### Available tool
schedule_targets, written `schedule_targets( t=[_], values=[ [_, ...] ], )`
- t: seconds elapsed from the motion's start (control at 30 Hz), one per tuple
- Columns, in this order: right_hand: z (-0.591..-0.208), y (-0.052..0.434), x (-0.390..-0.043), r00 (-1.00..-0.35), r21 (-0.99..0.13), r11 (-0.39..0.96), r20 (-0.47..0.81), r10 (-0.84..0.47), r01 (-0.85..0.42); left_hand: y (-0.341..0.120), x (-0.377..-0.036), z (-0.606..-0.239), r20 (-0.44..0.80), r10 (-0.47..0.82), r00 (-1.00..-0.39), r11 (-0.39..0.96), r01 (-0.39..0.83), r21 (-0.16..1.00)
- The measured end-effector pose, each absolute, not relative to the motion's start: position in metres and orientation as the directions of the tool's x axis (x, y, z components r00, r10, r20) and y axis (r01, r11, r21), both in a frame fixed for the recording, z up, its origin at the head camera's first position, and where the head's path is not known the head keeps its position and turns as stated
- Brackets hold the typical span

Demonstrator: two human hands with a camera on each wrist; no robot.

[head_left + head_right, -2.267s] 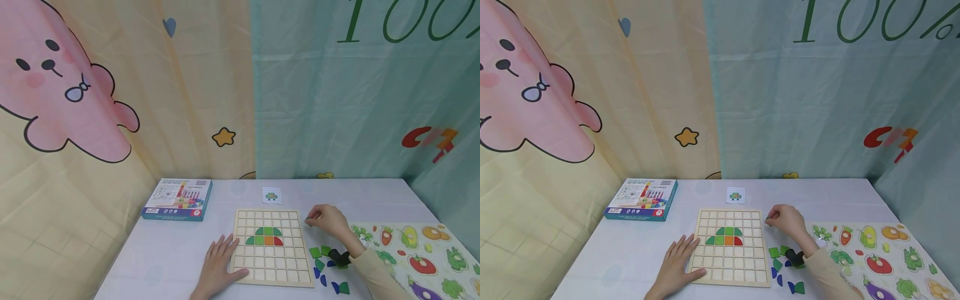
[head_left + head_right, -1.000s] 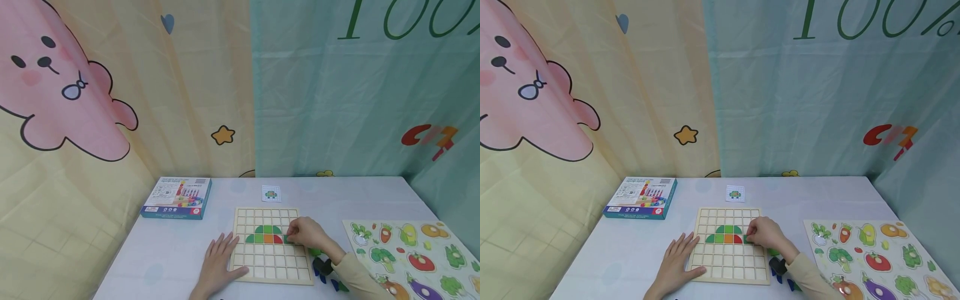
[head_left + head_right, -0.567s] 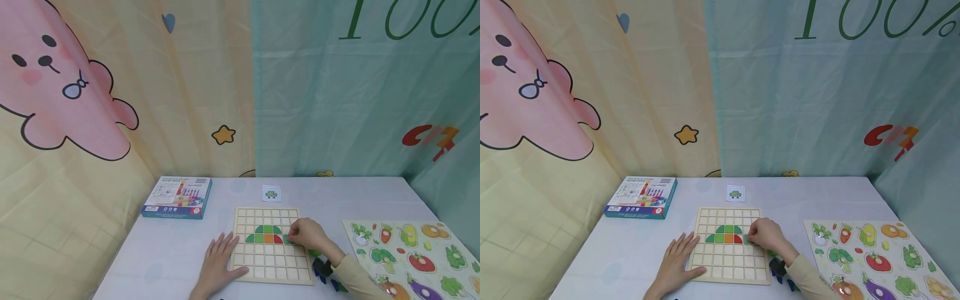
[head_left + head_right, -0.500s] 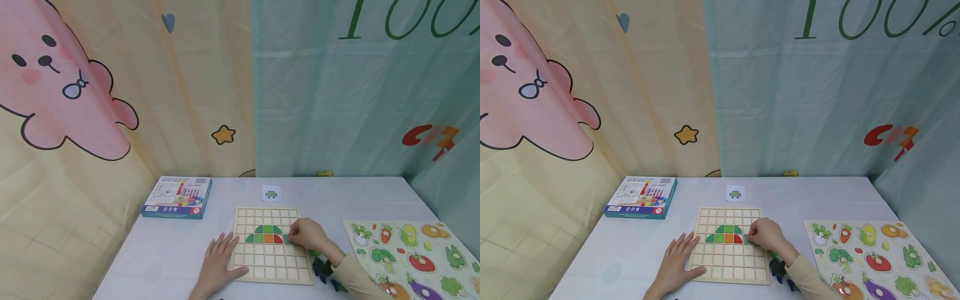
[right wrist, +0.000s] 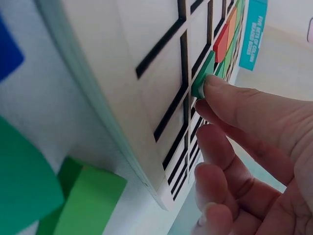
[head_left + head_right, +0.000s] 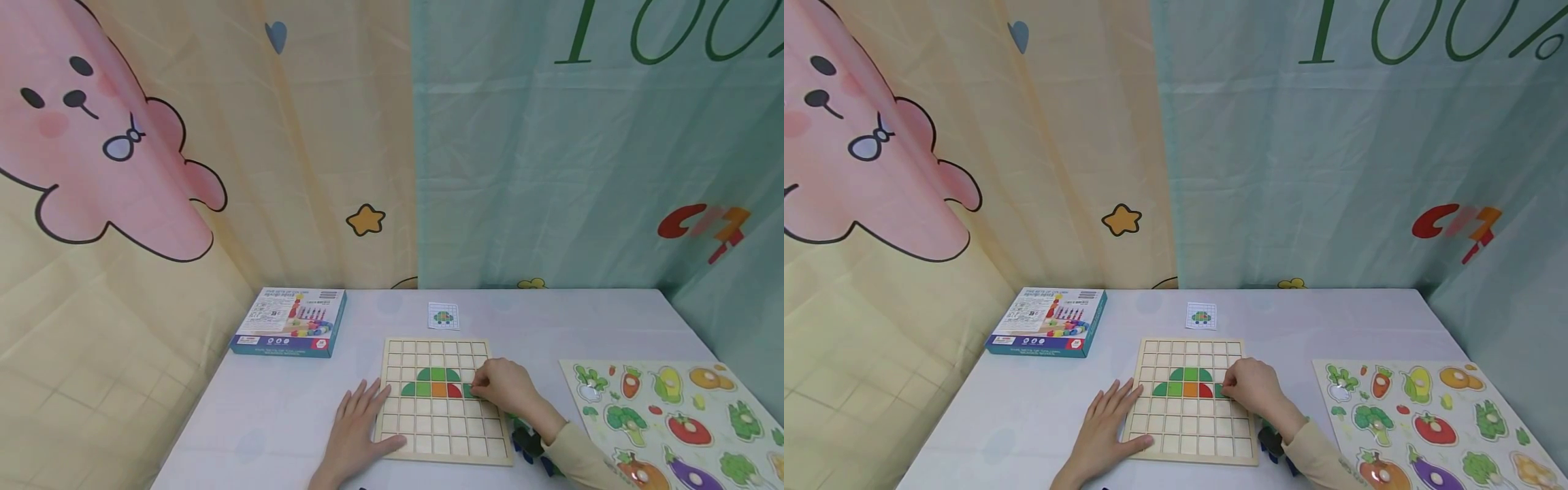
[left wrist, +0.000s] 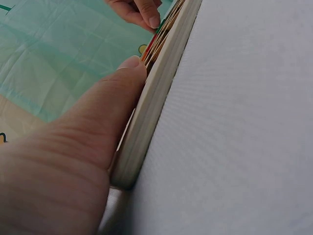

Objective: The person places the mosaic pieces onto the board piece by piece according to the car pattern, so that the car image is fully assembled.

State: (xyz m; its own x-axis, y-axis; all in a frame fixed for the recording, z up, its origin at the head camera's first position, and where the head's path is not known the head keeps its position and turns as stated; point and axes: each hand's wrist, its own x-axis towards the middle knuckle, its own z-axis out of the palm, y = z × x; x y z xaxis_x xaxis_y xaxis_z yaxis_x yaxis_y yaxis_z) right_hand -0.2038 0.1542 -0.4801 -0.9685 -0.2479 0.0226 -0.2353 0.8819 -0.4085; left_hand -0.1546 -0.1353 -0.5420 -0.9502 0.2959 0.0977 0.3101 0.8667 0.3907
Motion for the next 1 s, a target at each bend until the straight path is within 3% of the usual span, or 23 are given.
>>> schedule_targets(
  t=[0.2,0.4,0.6,1.0],
  values=[
    [-0.479,0.156,-0.201,-0.964,-0.427,0.868,0.03,-0.266,-0.253,-0.136,-0.154,-0.542,0.106,0.297,-0.949,0.863,0.314,0.396],
    [-0.479,0.173,-0.199,-0.96,-0.557,0.803,-0.036,-0.277,-0.211,-0.136,-0.155,-0.543,0.107,0.297,-0.949,0.862,0.315,0.396],
    [-0.472,0.203,-0.193,-0.972,-0.628,0.755,0.012,-0.234,-0.189,-0.136,-0.154,-0.544,0.118,0.304,-0.945,0.859,0.325,0.394],
    [-0.475,0.241,-0.172,-0.992,-0.596,0.8,-0.046,-0.119,-0.068,-0.137,-0.153,-0.542,0.144,0.31,-0.94,0.849,0.342,0.402]
  ],
)
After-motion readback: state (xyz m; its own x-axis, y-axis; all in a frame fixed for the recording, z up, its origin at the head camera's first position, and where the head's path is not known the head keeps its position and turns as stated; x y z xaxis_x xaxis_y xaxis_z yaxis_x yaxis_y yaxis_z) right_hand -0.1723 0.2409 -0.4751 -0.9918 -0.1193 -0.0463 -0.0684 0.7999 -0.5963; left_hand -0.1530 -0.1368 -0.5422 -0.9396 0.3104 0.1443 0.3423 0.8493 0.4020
